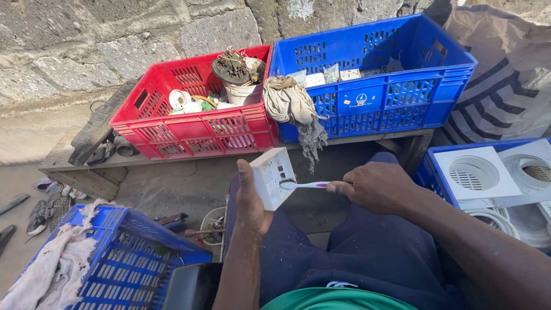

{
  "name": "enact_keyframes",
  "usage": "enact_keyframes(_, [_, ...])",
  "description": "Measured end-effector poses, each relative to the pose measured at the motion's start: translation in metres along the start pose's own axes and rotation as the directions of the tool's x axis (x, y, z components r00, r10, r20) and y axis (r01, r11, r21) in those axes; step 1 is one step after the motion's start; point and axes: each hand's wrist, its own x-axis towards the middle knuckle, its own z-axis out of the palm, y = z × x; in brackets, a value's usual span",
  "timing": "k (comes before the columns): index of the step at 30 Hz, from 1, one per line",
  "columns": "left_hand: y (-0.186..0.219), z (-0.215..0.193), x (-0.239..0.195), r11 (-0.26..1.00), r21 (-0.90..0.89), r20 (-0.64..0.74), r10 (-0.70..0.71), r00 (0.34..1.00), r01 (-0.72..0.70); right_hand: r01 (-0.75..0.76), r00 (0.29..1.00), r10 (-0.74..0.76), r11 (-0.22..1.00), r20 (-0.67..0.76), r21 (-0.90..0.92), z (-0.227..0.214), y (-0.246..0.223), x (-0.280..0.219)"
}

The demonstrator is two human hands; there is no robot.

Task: The person cleans a plastic electrical outlet backbox using a toothbrush and a cloth while sitting down, applying a liquid from a small bottle and scrubbing both the interior and exterior surfaces.

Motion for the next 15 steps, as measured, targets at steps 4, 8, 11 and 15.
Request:
enact_keyframes(4, [-0.008,0.006,0.005,0.998,-0.045,0.027,-0.033,0.999,0.034,-0.036,0.959,0.033,0.999,-0.283,-0.005,-0.020,0.002,-0.001])
enact_keyframes(8, [-0.021,-0.007,0.011,0.992,0.121,0.045,0.011,0.999,-0.016,0.008,1.000,-0.008,1.000,-0.028,0.015,-0.008,0.013,0.000])
enact_keyframes(11, [-0.034,-0.021,0.010,0.967,0.244,0.102,0.049,0.994,-0.073,-0.012,1.000,0.012,0.998,-0.008,0.058,-0.015,0.033,-0.001])
enact_keyframes(15, [-0.013,-0.014,0.003,0.848,0.529,0.063,0.014,0.998,-0.045,-0.210,0.958,0.259,0.927,-0.126,0.310,-0.043,0.028,-0.012])
